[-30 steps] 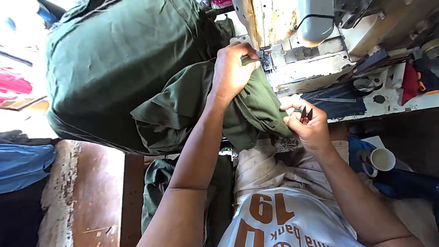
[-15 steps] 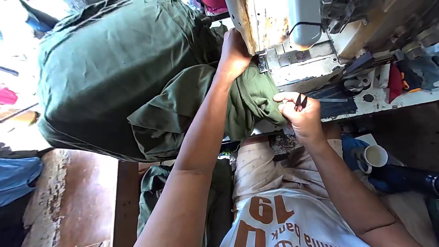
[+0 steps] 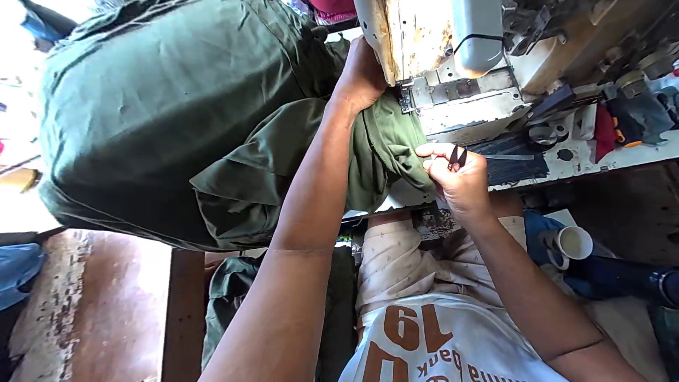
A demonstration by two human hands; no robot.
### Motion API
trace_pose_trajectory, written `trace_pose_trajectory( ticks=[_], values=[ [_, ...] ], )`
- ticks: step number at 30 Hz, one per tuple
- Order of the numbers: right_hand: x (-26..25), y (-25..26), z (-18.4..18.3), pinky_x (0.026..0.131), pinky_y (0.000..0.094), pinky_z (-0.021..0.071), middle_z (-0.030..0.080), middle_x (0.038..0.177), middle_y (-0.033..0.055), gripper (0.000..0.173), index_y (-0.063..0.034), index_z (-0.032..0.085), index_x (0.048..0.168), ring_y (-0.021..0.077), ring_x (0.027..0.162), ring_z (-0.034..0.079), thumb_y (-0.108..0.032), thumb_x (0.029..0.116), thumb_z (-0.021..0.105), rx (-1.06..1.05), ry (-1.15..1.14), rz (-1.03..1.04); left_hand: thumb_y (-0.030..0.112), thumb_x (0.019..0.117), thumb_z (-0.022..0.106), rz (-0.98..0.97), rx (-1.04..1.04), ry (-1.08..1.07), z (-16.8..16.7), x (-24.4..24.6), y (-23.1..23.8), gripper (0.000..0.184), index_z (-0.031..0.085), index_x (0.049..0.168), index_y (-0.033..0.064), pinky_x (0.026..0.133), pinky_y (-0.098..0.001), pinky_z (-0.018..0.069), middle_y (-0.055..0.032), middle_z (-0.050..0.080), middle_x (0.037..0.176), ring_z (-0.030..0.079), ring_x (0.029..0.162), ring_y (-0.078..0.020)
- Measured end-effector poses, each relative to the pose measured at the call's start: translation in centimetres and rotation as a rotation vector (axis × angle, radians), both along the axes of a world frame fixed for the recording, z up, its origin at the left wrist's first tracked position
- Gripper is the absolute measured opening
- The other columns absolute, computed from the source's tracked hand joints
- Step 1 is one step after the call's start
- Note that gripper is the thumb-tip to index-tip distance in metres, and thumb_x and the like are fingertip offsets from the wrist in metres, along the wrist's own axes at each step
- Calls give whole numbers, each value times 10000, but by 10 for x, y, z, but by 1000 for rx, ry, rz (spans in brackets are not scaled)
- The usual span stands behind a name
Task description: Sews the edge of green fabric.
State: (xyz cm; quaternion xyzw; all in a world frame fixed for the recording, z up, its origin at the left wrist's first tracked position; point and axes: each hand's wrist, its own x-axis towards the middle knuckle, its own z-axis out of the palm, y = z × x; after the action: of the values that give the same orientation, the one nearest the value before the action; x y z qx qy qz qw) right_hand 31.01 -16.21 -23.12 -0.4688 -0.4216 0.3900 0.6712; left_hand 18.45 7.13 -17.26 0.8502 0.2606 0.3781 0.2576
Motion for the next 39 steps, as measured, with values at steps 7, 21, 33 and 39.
trace_pose_trajectory(
  ticks=[7,21,33,39],
  values=[
    [-3,-1,0,365,250,362,601,676,71,275,-29,760,1133,110,441,424,68,901,649,-32,-27,4,153,828,772,-8,38,92,3,0,3,416,648,1198,8,1008,-208,488,-41,709,1122,642,1089,-6],
    [12,8,16,488,242,491,736,889,100,151,20,750,1015,105,574,586,76,910,657,96,-61,107,609,975,579,196,342,436,-26,-86,-158,443,736,897,202,1074,-554,358,-42,571,1413,473,1344,-284],
    [25,19,25,947,373,558,651,1234,71,197,-194,780,1151,176,1152,628,-194,1017,636,383,-984,164,426,916,760,3,390,192,22,-124,-246,350,690,754,123,1126,-524,404,-107,630,1303,514,1322,-304],
    [37,-39,8,948,322,594,716,1115,52,127,-45,752,1067,140,1064,683,-34,975,665,341,-695,419,421,833,855,-31,411,-69,-34,-74,-231,397,626,754,106,908,-375,522,-73,628,984,605,1030,-214]
  ],
)
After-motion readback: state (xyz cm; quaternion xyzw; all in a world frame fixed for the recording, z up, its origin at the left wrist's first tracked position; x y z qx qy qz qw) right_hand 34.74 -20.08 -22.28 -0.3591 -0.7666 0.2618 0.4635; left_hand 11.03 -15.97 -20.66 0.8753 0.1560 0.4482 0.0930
